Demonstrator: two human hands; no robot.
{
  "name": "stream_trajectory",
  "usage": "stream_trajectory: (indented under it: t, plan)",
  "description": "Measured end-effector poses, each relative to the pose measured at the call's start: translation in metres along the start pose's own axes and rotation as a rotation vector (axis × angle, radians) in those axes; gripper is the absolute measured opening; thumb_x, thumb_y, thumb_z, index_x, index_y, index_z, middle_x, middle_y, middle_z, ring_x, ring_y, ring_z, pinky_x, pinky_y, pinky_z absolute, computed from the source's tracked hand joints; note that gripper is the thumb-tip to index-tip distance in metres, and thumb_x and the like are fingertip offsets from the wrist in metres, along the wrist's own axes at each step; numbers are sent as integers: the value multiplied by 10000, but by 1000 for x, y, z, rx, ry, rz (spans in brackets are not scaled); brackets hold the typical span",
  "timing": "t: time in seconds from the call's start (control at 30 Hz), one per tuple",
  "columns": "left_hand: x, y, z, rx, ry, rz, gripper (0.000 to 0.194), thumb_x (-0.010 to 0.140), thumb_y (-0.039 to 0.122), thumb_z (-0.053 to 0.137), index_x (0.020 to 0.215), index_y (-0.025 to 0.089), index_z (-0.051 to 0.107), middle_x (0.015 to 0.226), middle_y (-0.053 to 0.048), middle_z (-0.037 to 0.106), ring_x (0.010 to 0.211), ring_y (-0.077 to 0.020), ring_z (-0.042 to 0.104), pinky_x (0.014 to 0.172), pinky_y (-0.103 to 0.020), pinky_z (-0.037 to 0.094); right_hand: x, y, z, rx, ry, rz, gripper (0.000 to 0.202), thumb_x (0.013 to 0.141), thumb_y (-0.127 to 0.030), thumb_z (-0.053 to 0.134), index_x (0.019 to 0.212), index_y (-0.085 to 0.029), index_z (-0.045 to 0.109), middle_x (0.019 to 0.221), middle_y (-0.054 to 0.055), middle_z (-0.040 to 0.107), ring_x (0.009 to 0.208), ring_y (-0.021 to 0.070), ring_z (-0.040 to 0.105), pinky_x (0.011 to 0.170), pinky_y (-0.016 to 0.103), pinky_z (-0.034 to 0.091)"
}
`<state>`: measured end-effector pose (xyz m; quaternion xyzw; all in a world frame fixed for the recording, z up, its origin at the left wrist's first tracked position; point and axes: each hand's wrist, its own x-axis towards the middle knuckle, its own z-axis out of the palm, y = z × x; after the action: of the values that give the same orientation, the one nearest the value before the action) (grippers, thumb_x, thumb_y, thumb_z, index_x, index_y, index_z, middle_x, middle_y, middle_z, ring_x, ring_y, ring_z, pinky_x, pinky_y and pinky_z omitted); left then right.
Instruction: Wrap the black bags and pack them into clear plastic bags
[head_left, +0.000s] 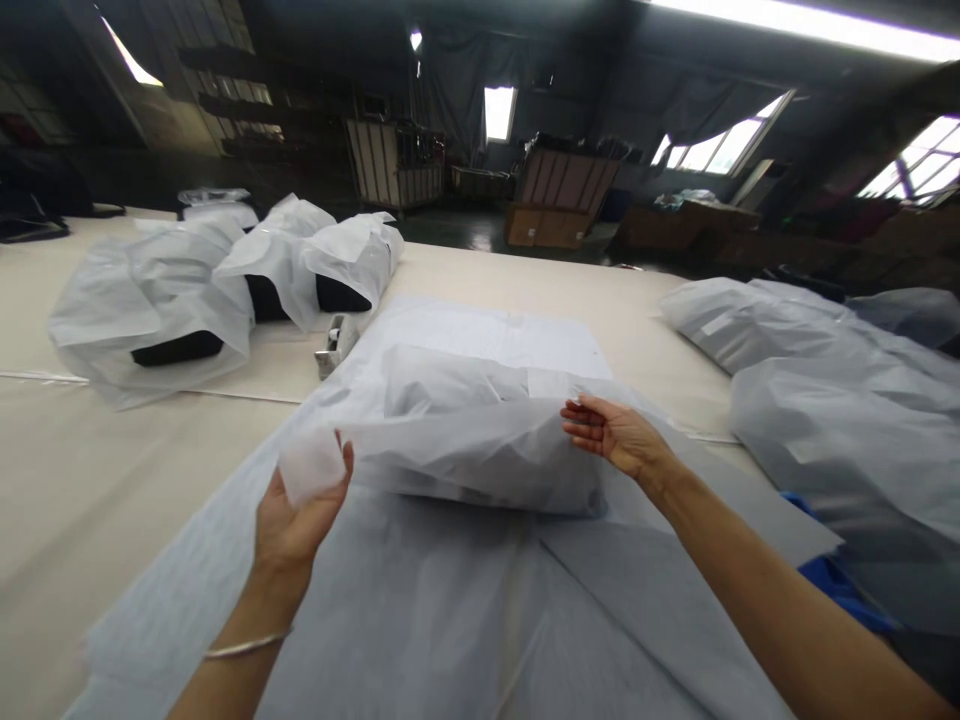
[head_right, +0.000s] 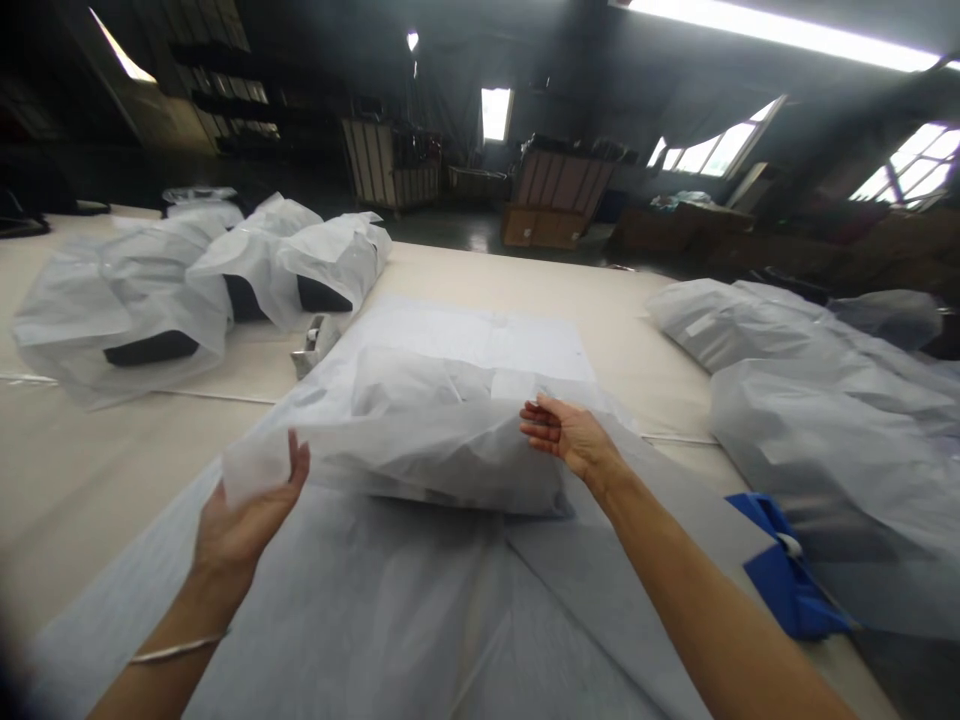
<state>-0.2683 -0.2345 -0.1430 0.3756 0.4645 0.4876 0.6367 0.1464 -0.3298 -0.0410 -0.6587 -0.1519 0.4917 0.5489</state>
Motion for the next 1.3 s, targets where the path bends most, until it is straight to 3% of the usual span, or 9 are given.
stream_trajectory:
  t: [0.1, 0.27, 0.47, 0.6, 0.73, 0.87, 1.03, 1.17, 1.3]
  plan:
    - [11, 22, 46, 142, -76, 365, 761, 920, 758, 84, 1590, 409, -11, 1651, -7, 251, 1506, -243, 291, 1159, -548, 423, -2, -1, -3, 43, 64, 12, 165, 942, -264, 588, 894, -140, 686, 1010, 127, 759, 652, 150, 705, 506, 214, 543]
    - [-4, 13, 159, 944, -507, 1103, 717, 950, 631, 476, 1569, 341, 259, 1638, -85, 278, 1531, -307, 202, 1253, -585, 199, 1, 4, 4, 26, 90, -69, 186, 949, -263, 559, 877, -138, 677, 981, 125, 753, 647, 143, 694, 528, 220, 546]
    - [38, -6, 262, 1400, -714, 1097, 487, 936, 482, 625, 1278, 140, 570, 1322, -178, 618, 1289, -316, 540, 1127, -509, 366, -11, 28, -2, -176, 93, -342, 192, 849, -339, 715, 965, -187, 716, 1069, 87, 730, 814, 208, 697, 671, 304, 562]
    - [54, 1, 280, 1404, -670, 1032, 379, 949, 482, 607, 1152, 163, 627, 1121, -131, 674, 1062, -283, 626, 897, -402, 469, -29, 56, -32, -1176, 63, -904, 588, 743, -136, 790, 1293, -283, 643, 1426, 66, 575, 1162, 316, 587, 962, 438, 472]
    - [54, 2, 284, 1384, -705, 1062, 273, 972, 421, 582, 1060, 177, 666, 1081, -114, 664, 1046, -279, 603, 897, -402, 439, -32, 70, -40, -1805, 219, -1188, 468, 896, -66, 604, 1330, -240, 591, 1267, 105, 652, 942, 243, 613, 802, 384, 428]
    - [56, 0, 286, 1362, -709, 1050, 208, 962, 387, 604, 1020, 197, 666, 1031, -79, 665, 997, -259, 605, 847, -372, 436, -15, 60, -27, -1862, 269, -1433, 148, 952, -109, 549, 977, -191, 669, 895, 67, 650, 785, 208, 536, 703, 363, 352]
    - [59, 0, 286, 1328, -687, 1012, 175, 949, 383, 626, 987, 216, 663, 1005, -53, 665, 945, -233, 613, 775, -334, 433, -19, 47, -27, -1834, 186, -1583, 210, 947, -128, 570, 752, -199, 597, 813, 32, 624, 764, 189, 500, 713, 345, 358]
    - [59, -1, 286, 1291, -675, 974, 155, 934, 366, 645, 958, 215, 665, 975, -44, 673, 917, -225, 620, 741, -318, 429, -37, 41, -33, -1742, 238, -1629, 194, 952, -94, 522, 812, -179, 626, 1131, 86, 668, 1101, 223, 541, 961, 374, 398]
    - [60, -1, 287, 1275, -669, 954, 171, 939, 377, 630, 954, 211, 668, 972, -49, 680, 905, -222, 624, 730, -313, 433, -24, 21, -23, -1735, 271, -1547, 331, 923, -80, 540, 1233, -162, 621, 1428, 141, 534, 1310, 268, 448, 1038, 405, 381]
